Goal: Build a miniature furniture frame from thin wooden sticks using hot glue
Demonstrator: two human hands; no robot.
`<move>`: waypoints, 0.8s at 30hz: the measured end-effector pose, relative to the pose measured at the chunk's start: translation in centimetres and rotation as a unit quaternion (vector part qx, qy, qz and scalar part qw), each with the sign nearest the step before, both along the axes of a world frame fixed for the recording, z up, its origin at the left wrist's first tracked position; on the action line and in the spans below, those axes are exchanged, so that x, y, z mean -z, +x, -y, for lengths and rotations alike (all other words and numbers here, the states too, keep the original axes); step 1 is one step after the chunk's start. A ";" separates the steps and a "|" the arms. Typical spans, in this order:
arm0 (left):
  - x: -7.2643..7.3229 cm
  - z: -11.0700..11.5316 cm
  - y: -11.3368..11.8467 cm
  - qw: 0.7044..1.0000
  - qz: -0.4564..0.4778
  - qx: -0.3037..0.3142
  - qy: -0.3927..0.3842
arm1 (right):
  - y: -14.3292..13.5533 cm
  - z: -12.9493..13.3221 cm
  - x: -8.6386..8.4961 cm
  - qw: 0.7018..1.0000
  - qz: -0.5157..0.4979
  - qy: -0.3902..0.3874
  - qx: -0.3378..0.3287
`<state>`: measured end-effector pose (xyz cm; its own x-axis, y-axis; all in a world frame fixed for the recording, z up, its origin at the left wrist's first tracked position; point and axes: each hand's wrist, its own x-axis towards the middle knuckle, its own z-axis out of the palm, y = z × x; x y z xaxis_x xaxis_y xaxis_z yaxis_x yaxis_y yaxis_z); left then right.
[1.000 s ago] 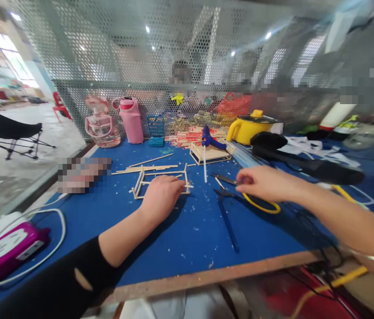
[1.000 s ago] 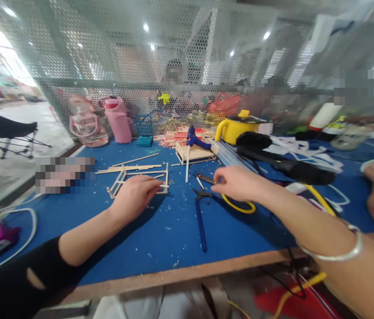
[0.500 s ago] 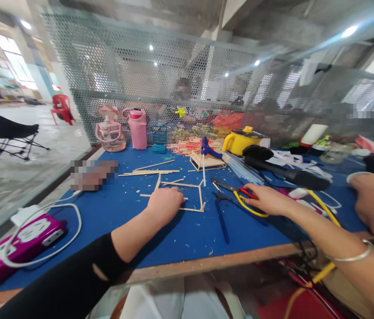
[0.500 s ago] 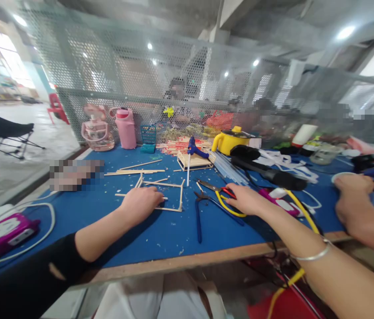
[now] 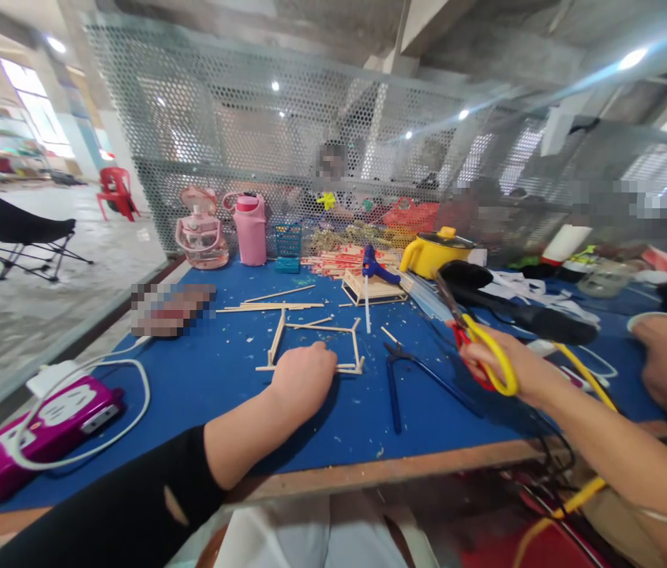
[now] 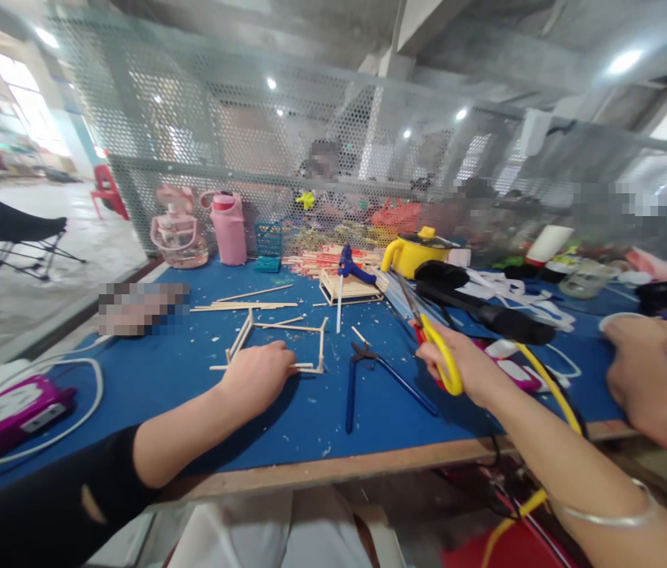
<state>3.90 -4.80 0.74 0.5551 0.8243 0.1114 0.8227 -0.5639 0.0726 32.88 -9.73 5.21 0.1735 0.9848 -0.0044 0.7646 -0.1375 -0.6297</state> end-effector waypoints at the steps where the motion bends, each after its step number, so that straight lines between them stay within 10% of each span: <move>1: 0.1 -0.3 -0.1 1.000 0.002 -0.015 0.001 | -0.8 0.7 -0.2 0.991 -0.132 -0.001 -0.009; 5: -0.2 -0.7 -0.4 0.998 0.009 -0.055 0.009 | -3.9 2.7 -0.5 0.922 -0.387 0.002 -0.015; 10: -1.6 0.2 -0.2 0.968 0.248 -0.041 0.021 | -6.7 3.2 0.6 0.940 -0.340 -0.020 -0.035; 14: -2.1 0.5 -0.1 0.814 0.518 0.066 -0.254 | -8.1 3.5 1.4 0.976 -0.174 0.040 -0.126; 18: -2.1 0.4 -0.1 0.684 0.589 0.105 -0.418 | -9.1 3.6 1.4 0.976 -0.098 0.017 -0.193; 24: -2.0 0.5 -0.2 0.705 0.566 0.129 -0.407 | -9.7 3.5 0.6 0.980 -0.038 0.030 -0.194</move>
<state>3.70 -5.34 2.72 0.6327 0.7594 0.1516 -0.1445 -0.0766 0.9865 23.16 -13.22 4.58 -0.2129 0.9754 0.0573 0.7024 0.1935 -0.6850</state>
